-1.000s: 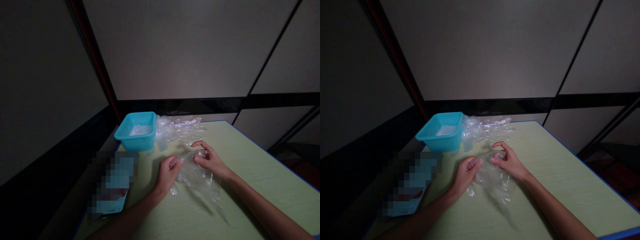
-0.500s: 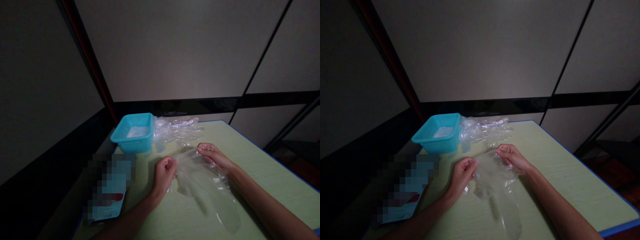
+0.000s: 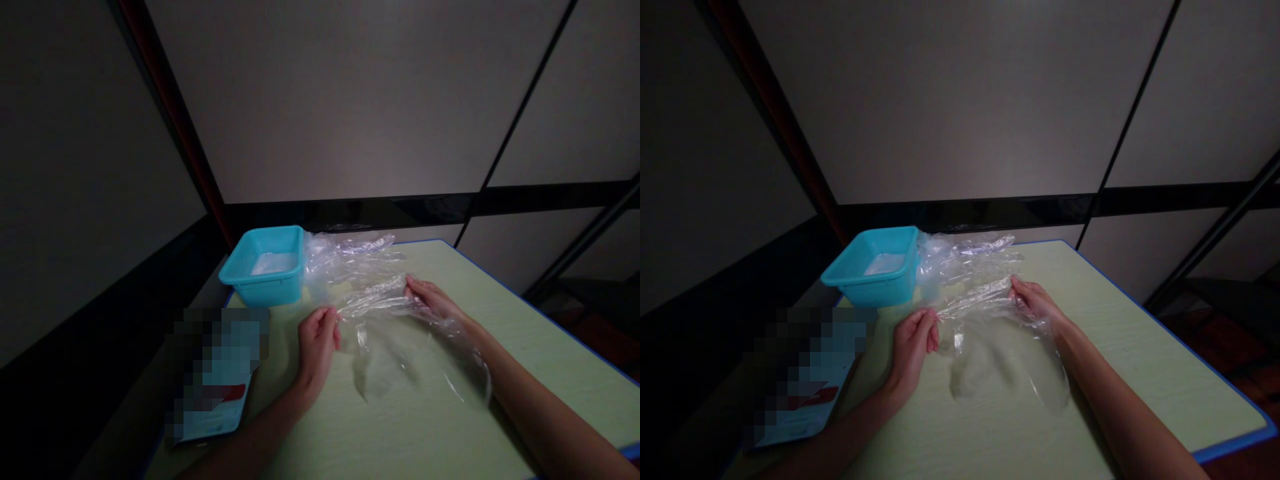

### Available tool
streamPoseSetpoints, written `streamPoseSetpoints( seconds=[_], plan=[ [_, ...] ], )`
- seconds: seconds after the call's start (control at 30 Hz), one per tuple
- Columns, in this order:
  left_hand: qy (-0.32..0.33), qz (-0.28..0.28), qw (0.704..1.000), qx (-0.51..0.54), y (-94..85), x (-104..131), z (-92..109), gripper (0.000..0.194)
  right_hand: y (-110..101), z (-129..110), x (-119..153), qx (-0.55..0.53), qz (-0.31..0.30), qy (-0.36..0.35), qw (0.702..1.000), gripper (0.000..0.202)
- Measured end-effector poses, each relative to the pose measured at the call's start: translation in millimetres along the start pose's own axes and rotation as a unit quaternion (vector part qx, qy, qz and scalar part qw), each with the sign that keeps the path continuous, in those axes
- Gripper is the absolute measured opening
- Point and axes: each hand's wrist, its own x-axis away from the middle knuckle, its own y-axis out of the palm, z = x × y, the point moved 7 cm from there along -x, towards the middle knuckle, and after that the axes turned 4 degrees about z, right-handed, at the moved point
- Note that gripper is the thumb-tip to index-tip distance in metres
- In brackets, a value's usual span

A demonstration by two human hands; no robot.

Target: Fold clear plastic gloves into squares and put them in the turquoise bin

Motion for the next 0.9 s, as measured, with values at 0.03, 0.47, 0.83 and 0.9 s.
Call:
streamPoseSetpoints(
  seconds=[0.03, 0.47, 0.83, 0.9],
  plan=[
    [0.001, 0.006, 1.0, 0.011, -1.4, 0, 0, 0.035, -1, 2, -1, -0.003, 0.003, 0.003, 1.0, 0.054],
    [0.096, -0.001, 0.994, -0.053, 6.0, -1, -6, 0.048, 2, 5, 5, 0.001, 0.029, -0.012, 0.999, 0.04],
    [0.11, 0.065, 0.991, -0.025, -7.5, -2, 6, 0.031, -9, 6, 5, 0.052, 0.012, 0.013, 0.998, 0.05],
    [0.136, 0.082, 0.987, -0.024, -11.2, -1, 10, 0.028, -11, 7, 7, 0.069, -0.022, 0.022, 0.997, 0.05]
  ],
)
